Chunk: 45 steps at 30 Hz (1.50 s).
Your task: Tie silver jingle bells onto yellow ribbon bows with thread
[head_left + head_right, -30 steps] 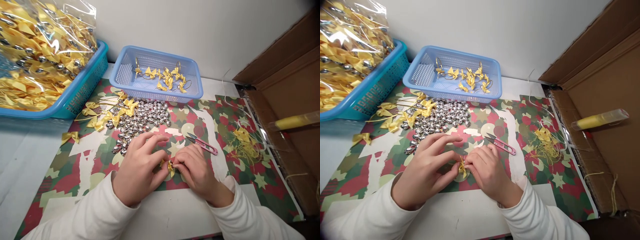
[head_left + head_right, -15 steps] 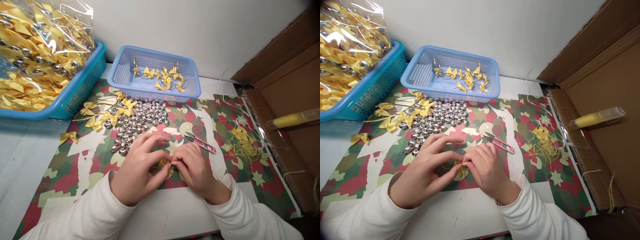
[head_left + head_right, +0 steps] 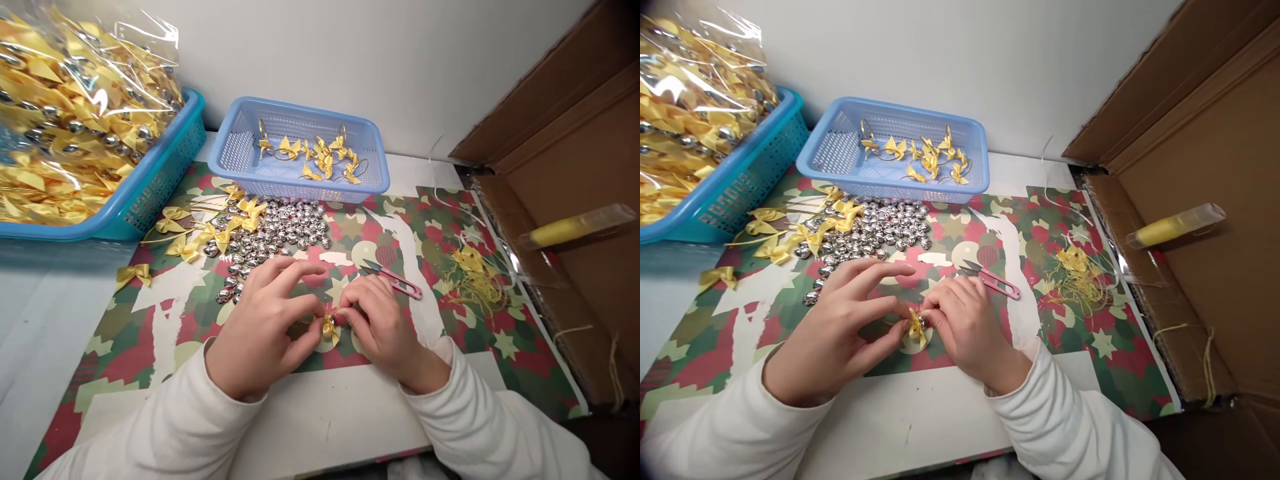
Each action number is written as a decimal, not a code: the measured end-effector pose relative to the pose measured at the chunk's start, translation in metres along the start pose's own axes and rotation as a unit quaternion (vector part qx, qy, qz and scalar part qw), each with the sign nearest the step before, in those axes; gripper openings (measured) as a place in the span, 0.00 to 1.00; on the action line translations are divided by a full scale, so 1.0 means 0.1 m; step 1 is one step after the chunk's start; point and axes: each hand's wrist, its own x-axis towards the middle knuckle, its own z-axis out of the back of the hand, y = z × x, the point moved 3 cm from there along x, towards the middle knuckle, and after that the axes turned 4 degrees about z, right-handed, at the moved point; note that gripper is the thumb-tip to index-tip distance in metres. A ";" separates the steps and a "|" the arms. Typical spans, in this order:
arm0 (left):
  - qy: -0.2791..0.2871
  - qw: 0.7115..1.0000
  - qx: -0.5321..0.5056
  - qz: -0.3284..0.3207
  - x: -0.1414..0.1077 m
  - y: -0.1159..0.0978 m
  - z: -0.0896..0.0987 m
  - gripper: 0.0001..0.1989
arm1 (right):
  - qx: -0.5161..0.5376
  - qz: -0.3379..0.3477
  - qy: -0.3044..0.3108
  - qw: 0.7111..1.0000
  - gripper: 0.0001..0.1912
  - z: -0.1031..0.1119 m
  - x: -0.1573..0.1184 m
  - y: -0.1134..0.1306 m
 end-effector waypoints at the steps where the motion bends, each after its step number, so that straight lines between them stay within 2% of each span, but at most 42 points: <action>1: 0.001 1.000 0.007 0.000 0.00 0.00 0.01 0.08 | 0.003 -0.002 0.000 1.000 0.09 0.00 0.00 0.00; 6: -0.003 1.000 -0.024 0.015 0.00 0.00 0.03 0.08 | 0.007 0.002 0.002 1.000 0.09 -0.01 0.01 0.01; 13: 0.009 0.995 -0.090 0.048 -0.01 0.02 -0.09 0.08 | 0.009 0.009 -0.002 1.000 0.08 -0.03 0.02 0.01; 26: 0.030 0.996 -0.060 0.058 -0.01 0.03 -0.03 0.08 | 0.019 -0.011 0.001 1.000 0.09 -0.03 0.03 -0.01; 33: 0.036 0.994 -0.088 0.062 -0.01 0.04 -0.09 0.10 | 0.012 -0.012 0.001 1.000 0.09 -0.04 0.03 0.00; 45: 0.073 0.991 -0.071 0.085 -0.02 0.09 -0.12 0.11 | 0.005 -0.033 -0.018 0.999 0.09 -0.02 0.03 -0.04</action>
